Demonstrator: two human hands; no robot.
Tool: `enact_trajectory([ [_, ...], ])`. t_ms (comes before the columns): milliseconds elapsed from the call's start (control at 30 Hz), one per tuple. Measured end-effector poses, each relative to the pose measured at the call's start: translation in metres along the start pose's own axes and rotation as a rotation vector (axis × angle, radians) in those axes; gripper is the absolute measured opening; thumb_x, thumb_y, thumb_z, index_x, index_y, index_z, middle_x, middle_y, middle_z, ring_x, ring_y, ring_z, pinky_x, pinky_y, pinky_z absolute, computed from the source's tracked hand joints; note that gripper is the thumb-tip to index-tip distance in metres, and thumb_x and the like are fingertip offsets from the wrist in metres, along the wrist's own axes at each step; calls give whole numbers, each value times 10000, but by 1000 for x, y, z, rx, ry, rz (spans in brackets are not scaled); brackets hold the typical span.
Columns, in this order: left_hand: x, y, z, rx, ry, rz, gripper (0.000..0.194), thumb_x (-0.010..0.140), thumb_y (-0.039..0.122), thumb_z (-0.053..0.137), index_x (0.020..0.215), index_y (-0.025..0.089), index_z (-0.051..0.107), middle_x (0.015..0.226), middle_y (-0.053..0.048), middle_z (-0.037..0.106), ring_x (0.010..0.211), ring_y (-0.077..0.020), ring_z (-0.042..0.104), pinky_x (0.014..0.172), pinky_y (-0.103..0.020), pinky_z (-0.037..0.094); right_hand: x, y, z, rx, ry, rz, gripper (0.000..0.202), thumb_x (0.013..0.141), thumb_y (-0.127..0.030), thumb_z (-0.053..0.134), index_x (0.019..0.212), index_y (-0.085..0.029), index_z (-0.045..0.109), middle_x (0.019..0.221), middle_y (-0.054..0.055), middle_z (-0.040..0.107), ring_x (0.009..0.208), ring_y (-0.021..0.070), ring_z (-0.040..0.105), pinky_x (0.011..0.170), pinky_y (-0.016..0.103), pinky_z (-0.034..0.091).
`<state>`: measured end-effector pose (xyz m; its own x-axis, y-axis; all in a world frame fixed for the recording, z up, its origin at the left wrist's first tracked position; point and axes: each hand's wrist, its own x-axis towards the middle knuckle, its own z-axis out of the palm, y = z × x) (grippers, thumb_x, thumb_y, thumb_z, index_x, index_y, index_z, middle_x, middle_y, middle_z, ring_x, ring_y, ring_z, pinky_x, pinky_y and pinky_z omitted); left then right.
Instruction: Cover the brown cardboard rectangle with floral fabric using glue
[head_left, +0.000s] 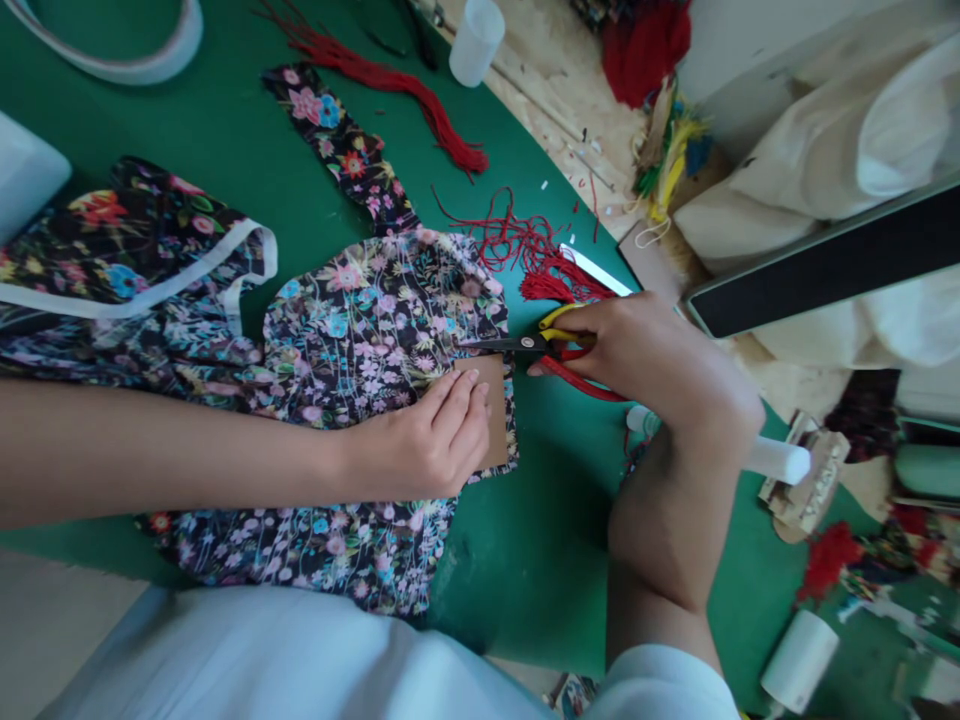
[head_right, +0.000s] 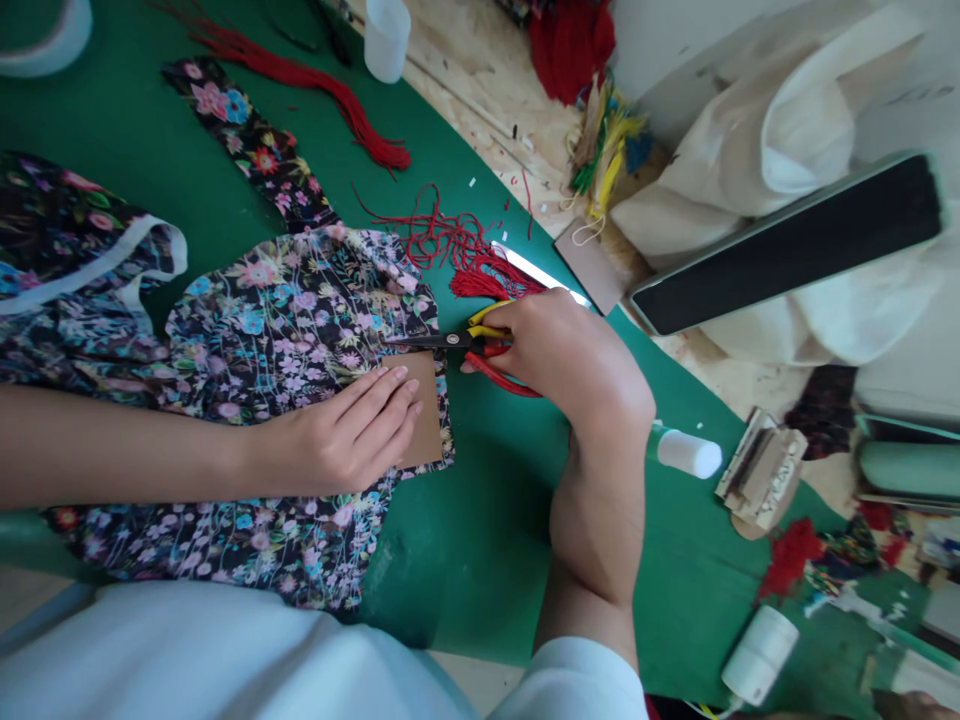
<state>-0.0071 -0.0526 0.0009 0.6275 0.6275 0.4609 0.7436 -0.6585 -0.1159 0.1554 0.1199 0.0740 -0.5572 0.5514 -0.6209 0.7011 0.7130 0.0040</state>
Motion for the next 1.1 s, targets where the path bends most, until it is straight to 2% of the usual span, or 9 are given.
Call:
enact_trajectory([
  [300, 3, -4, -3, -11, -12, 12, 289, 930, 152, 503, 1061, 6, 714, 1054, -167, 763, 973, -296, 747, 863, -390, 642, -1, -3, -2, -13, -12, 40, 423, 872, -513, 594, 645, -198, 427, 600, 14, 473, 586, 119, 232, 586, 310, 243],
  [467, 4, -4, -3, -14, -15, 18, 283, 937, 159, 506, 1057, 2, 708, 1061, -183, 759, 972, -292, 748, 865, -391, 640, -3, -5, -4, 4, 1, 17, 460, 837, -618, 593, 696, -207, 444, 615, 20, 519, 578, 120, 287, 591, 300, 271],
  [600, 3, -4, -3, -15, -21, 20, 281, 943, 161, 507, 1062, -3, 701, 1071, -197, 753, 982, -295, 746, 874, -398, 635, -3, -6, -3, 0, 6, 6, 463, 840, -638, 579, 718, -205, 470, 647, 34, 564, 580, 123, 324, 605, 303, 281],
  [767, 2, -3, -2, -27, -26, 20, 293, 946, 171, 512, 1079, -17, 694, 1077, -203, 750, 997, -302, 740, 886, -411, 631, -2, -1, 1, -5, -6, 35, 474, 808, -658, 604, 705, -210, 490, 626, 18, 551, 561, 123, 323, 581, 299, 270],
  [1100, 1, -2, -1, -13, -10, -2, 275, 931, 174, 524, 1065, 0, 688, 1079, -203, 750, 986, -279, 743, 883, -396, 621, -2, 2, 4, 13, -59, -15, 382, 820, -594, 621, 754, -220, 580, 695, 33, 630, 565, 143, 439, 584, 300, 292],
])
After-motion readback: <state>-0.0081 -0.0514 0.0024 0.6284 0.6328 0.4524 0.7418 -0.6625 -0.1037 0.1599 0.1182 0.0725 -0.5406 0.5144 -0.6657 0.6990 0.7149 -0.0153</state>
